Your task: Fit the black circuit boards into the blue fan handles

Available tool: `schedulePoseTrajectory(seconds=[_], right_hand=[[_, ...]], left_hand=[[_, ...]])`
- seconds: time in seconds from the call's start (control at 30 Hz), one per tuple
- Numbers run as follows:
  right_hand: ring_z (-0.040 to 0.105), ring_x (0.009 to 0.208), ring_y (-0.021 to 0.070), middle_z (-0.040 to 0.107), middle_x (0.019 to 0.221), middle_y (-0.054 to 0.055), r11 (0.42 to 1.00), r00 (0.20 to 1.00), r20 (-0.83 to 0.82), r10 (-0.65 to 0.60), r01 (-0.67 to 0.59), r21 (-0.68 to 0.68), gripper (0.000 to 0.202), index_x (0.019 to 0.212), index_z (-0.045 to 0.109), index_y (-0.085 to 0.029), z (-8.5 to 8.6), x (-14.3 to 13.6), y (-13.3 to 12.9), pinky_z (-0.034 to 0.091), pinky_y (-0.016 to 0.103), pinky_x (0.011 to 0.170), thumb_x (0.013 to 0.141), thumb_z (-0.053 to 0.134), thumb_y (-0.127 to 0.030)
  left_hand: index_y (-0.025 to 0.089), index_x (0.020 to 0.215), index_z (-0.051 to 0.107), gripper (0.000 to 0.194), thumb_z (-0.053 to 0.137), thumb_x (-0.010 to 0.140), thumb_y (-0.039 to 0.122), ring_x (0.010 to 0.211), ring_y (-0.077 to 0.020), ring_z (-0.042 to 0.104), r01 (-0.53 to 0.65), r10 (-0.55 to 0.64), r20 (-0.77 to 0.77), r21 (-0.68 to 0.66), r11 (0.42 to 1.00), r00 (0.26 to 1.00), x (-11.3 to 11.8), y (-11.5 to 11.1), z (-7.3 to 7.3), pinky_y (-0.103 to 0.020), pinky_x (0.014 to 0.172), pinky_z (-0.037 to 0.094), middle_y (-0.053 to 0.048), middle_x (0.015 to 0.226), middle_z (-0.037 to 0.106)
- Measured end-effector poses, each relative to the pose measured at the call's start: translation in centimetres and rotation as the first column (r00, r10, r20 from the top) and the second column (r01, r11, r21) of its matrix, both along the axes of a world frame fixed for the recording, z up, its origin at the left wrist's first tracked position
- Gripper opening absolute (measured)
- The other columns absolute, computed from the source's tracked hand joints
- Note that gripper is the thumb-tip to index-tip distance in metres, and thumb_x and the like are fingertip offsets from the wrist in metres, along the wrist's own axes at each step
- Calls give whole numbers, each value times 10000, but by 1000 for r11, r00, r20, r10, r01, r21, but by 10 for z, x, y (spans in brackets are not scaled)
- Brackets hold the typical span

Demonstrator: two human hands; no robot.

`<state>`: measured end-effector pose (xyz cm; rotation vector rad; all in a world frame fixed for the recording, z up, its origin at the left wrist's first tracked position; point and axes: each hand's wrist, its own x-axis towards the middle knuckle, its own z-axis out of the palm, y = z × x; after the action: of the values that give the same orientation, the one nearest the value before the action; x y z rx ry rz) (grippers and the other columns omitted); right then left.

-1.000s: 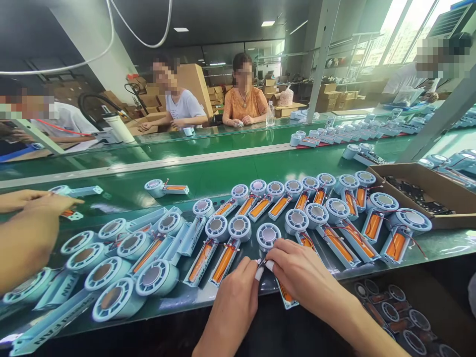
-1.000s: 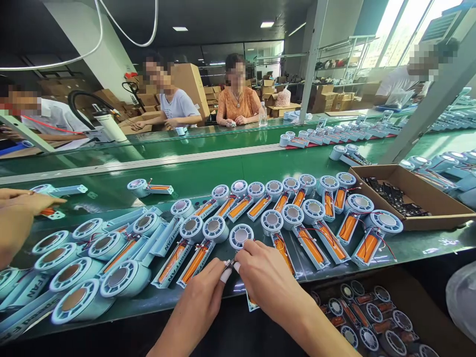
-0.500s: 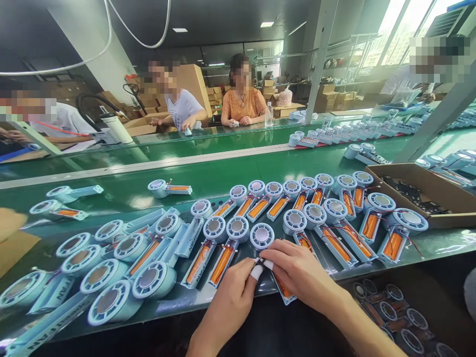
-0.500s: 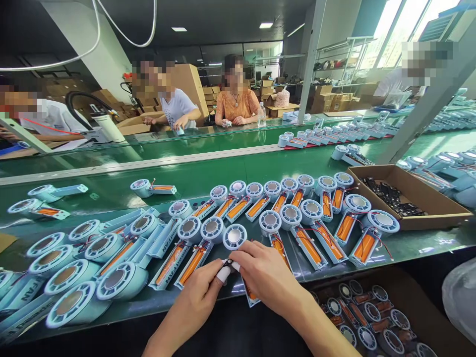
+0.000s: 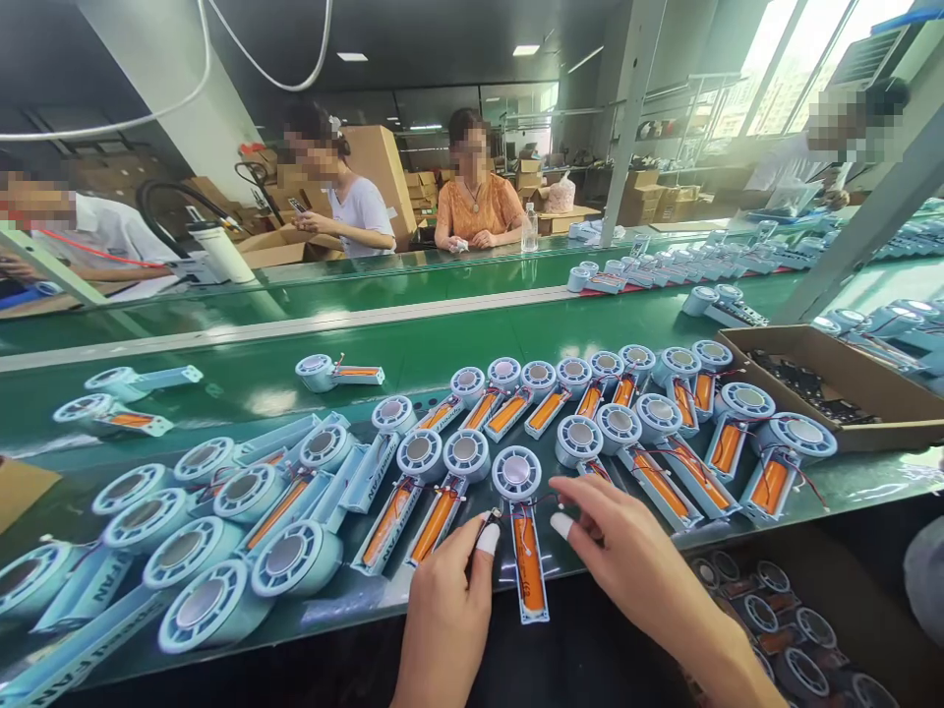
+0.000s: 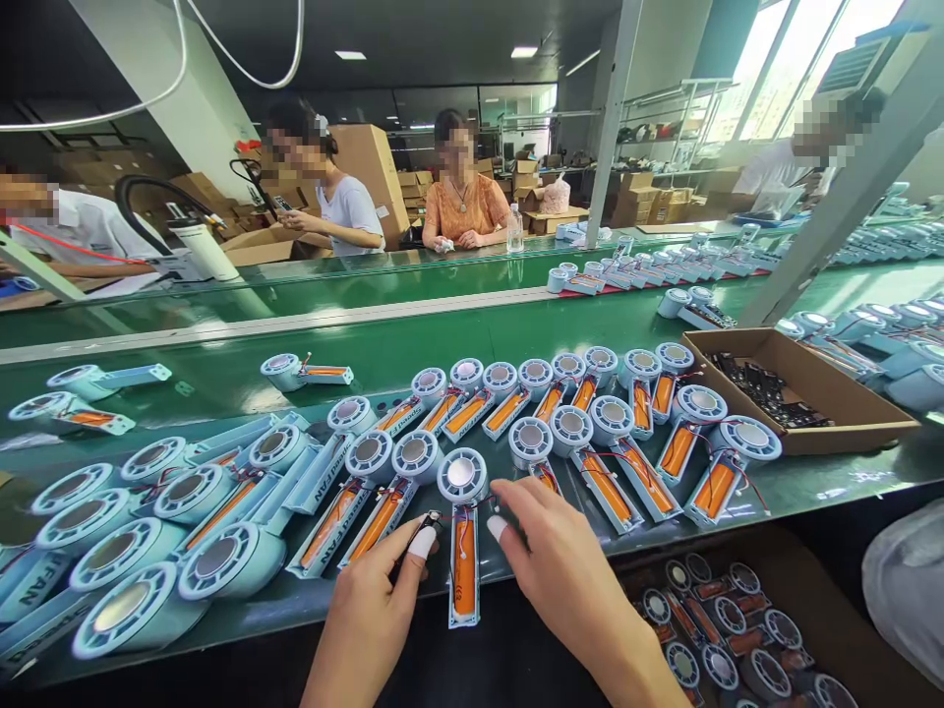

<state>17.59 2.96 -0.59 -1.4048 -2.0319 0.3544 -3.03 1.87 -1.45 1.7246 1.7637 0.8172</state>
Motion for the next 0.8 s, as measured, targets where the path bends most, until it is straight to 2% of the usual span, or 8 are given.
schedulePoseTrajectory(seconds=[0.07,0.17,0.27,0.33,0.43,0.53,0.63,0.8], right_hand=[[706,882,204,713,1035,63,997,996,25,80,-81,10,295,1151,658,-219,-1,-3,1,597,332,759,982,439,-116],[704,932,224,730,1037,81,987,993,37,109,-112,114,286,1142,662,-196,-3,-5,5,597,364,816,1008,424,-113],[698,1005,242,742,1119,103,959,989,43,140,-146,242,305,1217,641,-178,-3,-6,11,584,390,872,1013,429,-97],[705,1038,234,745,1156,98,955,987,-28,157,-145,258,327,1261,624,-191,-4,-11,15,579,370,882,1019,423,-103],[743,943,192,783,1035,54,993,955,-284,88,-61,101,286,1269,602,-210,-2,-25,20,587,279,789,1005,500,-169],[741,776,163,783,866,9,996,881,-474,-14,-27,-80,152,1095,648,-211,0,-39,23,561,220,656,958,584,-219],[727,828,156,776,912,6,990,869,-491,59,-114,-84,142,986,704,-220,3,-44,23,547,224,738,944,575,-178],[712,890,155,762,960,10,973,895,-415,164,-216,-82,259,1011,751,-225,4,-40,21,513,241,808,931,545,-92]], left_hand=[[134,1307,637,515,367,952,391,931,-327,740,18,-18,-1,24,1000,1000,0,-1,0,-430,798,566,-153,1055,786],[181,1387,556,489,321,986,333,978,-287,745,59,-61,41,52,997,997,2,-3,0,-409,819,582,-121,1145,769],[208,1337,613,454,326,989,262,1009,-258,744,81,-86,41,99,992,995,2,-4,-3,-387,872,582,-94,1119,778],[190,1285,666,450,342,974,219,1051,-249,736,109,-115,27,155,982,993,2,-4,-7,-377,925,571,-103,1109,779],[178,1206,725,447,359,950,167,1017,-221,746,164,-174,18,250,954,985,1,-3,-11,-329,887,590,-111,1088,777],[193,1172,747,456,369,926,126,874,-199,761,189,-197,-9,318,929,980,0,-2,-11,-291,755,609,-86,953,773],[214,1109,771,449,384,909,103,798,-190,754,192,-194,-28,346,919,981,1,-1,-8,-273,687,594,-64,870,759],[240,915,774,441,360,903,89,741,-168,724,201,-224,45,302,932,973,2,-2,-6,-249,660,553,-39,815,732]])
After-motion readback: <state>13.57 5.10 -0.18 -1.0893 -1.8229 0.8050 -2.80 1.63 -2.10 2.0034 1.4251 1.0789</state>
